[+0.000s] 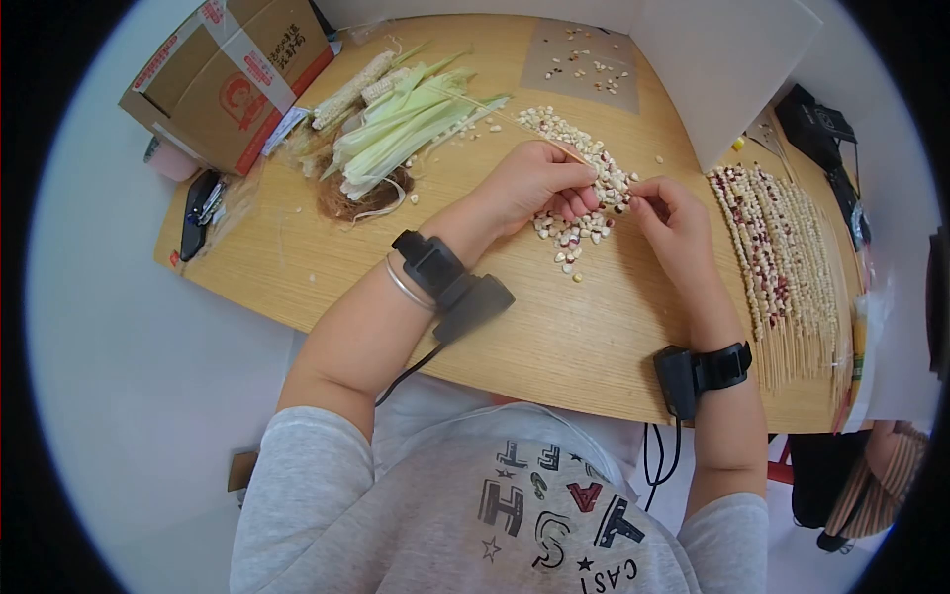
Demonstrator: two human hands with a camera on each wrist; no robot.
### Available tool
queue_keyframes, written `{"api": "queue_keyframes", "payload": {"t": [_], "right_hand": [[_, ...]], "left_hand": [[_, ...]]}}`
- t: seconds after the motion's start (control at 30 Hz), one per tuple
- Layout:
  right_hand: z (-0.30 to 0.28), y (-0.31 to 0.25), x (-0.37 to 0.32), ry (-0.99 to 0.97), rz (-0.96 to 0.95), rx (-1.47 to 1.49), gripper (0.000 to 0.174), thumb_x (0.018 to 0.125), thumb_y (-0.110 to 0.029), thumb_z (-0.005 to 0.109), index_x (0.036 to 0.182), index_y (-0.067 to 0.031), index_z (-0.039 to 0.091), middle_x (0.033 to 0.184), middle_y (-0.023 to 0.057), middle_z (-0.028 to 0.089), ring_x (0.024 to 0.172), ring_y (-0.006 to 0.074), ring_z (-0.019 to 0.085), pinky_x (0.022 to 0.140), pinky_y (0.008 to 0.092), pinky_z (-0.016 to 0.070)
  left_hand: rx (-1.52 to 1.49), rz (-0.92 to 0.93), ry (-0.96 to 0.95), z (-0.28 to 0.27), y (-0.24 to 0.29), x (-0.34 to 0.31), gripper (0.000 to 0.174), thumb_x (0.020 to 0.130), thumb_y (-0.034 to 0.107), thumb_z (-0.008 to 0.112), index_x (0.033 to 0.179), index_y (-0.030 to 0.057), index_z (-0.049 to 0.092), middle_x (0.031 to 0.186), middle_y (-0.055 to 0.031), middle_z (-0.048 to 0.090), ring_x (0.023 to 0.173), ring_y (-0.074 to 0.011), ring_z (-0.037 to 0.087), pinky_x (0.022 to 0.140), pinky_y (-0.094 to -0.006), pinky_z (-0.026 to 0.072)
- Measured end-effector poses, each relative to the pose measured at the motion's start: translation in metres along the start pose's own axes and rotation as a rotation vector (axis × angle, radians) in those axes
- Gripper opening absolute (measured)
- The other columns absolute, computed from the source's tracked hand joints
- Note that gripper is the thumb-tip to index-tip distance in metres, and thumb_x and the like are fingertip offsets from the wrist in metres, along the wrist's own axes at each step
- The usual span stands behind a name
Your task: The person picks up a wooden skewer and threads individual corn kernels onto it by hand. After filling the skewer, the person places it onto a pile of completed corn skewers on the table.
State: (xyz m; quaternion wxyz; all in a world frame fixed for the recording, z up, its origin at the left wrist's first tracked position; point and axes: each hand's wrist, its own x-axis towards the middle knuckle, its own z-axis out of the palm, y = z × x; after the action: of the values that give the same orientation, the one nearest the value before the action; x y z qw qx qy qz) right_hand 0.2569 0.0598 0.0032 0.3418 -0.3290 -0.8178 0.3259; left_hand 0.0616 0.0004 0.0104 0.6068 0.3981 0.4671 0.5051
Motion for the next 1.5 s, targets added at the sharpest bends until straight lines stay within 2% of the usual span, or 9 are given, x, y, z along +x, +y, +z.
{"api": "queue_keyframes", "payload": {"t": [0.17, 0.4, 0.47, 0.8, 1.1, 1.17, 1.33, 1.4, 1.5], "right_hand": [[0.0, 0.003, 0.0, -0.025, 0.086, 0.067, 0.012, 0.08, -0.01, 0.059, 0.087, -0.0008, 0.06, 0.072, 0.0066, 0.061, 0.066, 0.0119, 0.057, 0.061, 0.0256, 0.0445], [-0.003, -0.005, 0.0, -0.046, 0.024, 0.071, 0.016, 0.082, -0.015, 0.058, 0.088, -0.0006, 0.061, 0.071, 0.0064, 0.06, 0.065, 0.0109, 0.055, 0.06, 0.0246, 0.0436], [-0.003, 0.002, 0.002, -0.16, 0.098, 0.063, 0.018, 0.082, -0.017, 0.059, 0.087, 0.0, 0.061, 0.07, 0.0064, 0.06, 0.062, 0.0102, 0.052, 0.057, 0.0247, 0.0421], [-0.001, 0.001, 0.001, -0.109, 0.065, 0.031, 0.019, 0.081, -0.018, 0.06, 0.087, 0.0003, 0.061, 0.068, 0.0075, 0.059, 0.059, 0.0106, 0.05, 0.055, 0.0255, 0.041], [-0.001, 0.0, 0.0, -0.099, -0.01, -0.028, 0.023, 0.082, -0.017, 0.059, 0.098, -0.0009, 0.061, 0.073, 0.0086, 0.061, 0.062, 0.0113, 0.052, 0.058, 0.026, 0.0431], [-0.001, -0.007, -0.002, -0.116, 0.031, 0.104, 0.024, 0.083, -0.018, 0.059, 0.1, -0.0009, 0.06, 0.074, 0.0069, 0.061, 0.063, 0.0108, 0.052, 0.059, 0.0253, 0.0429], [0.002, -0.011, -0.002, -0.161, 0.0, 0.131, 0.024, 0.083, -0.019, 0.058, 0.098, -0.0007, 0.06, 0.069, 0.004, 0.057, 0.059, 0.0093, 0.048, 0.056, 0.0245, 0.0403], [0.002, -0.009, -0.002, -0.131, -0.055, 0.16, 0.024, 0.083, -0.02, 0.058, 0.097, -0.0004, 0.06, 0.067, 0.0035, 0.055, 0.058, 0.009, 0.046, 0.054, 0.0244, 0.0391], [-0.003, -0.011, -0.002, -0.154, 0.018, 0.068, 0.022, 0.084, -0.019, 0.057, 0.095, -0.0006, 0.06, 0.066, 0.0047, 0.054, 0.059, 0.0089, 0.047, 0.055, 0.0243, 0.0391]], "left_hand": [[-0.016, 0.033, 0.021, 0.002, 0.001, 0.0, 0.015, 0.084, 0.015, 0.056, 0.087, 0.0002, 0.056, 0.074, -0.0076, 0.061, 0.062, -0.0105, 0.055, 0.057, -0.0211, 0.0462], [0.064, 0.058, -0.026, 0.001, -0.002, 0.001, 0.015, 0.084, 0.016, 0.057, 0.088, 0.0014, 0.057, 0.075, -0.0068, 0.061, 0.062, -0.0105, 0.056, 0.057, -0.0214, 0.0467], [0.085, 0.055, -0.033, 0.002, -0.001, 0.001, 0.015, 0.084, 0.017, 0.057, 0.087, 0.0021, 0.057, 0.075, -0.0068, 0.061, 0.062, -0.0104, 0.056, 0.057, -0.0211, 0.0467], [0.096, 0.104, -0.043, 0.002, 0.0, -0.001, 0.017, 0.086, 0.021, 0.057, 0.082, 0.0036, 0.057, 0.072, -0.0058, 0.062, 0.06, -0.0094, 0.057, 0.053, -0.0205, 0.0465], [0.118, 0.106, -0.053, 0.0, -0.003, 0.001, 0.021, 0.086, 0.022, 0.057, 0.081, 0.0024, 0.058, 0.069, -0.0065, 0.062, 0.058, -0.0102, 0.057, 0.052, -0.0209, 0.0467], [0.118, 0.114, -0.049, 0.001, -0.003, 0.001, 0.022, 0.085, 0.024, 0.058, 0.08, 0.0017, 0.059, 0.068, -0.0071, 0.061, 0.056, -0.0107, 0.057, 0.05, -0.0212, 0.0471], [0.19, 0.12, -0.185, 0.01, -0.002, -0.003, 0.026, 0.087, 0.028, 0.056, 0.083, 0.0021, 0.059, 0.069, -0.0046, 0.061, 0.057, -0.0104, 0.056, 0.052, -0.0207, 0.0457], [0.204, 0.093, -0.122, 0.009, 0.001, -0.004, 0.029, 0.087, 0.03, 0.054, 0.083, 0.0019, 0.06, 0.068, -0.0041, 0.06, 0.057, -0.01, 0.056, 0.051, -0.0203, 0.0454], [0.199, 0.069, -0.058, 0.005, 0.002, -0.003, 0.034, 0.089, 0.034, 0.051, 0.082, 0.0016, 0.06, 0.067, -0.0035, 0.06, 0.056, -0.0091, 0.056, 0.051, -0.0194, 0.0446]]}}
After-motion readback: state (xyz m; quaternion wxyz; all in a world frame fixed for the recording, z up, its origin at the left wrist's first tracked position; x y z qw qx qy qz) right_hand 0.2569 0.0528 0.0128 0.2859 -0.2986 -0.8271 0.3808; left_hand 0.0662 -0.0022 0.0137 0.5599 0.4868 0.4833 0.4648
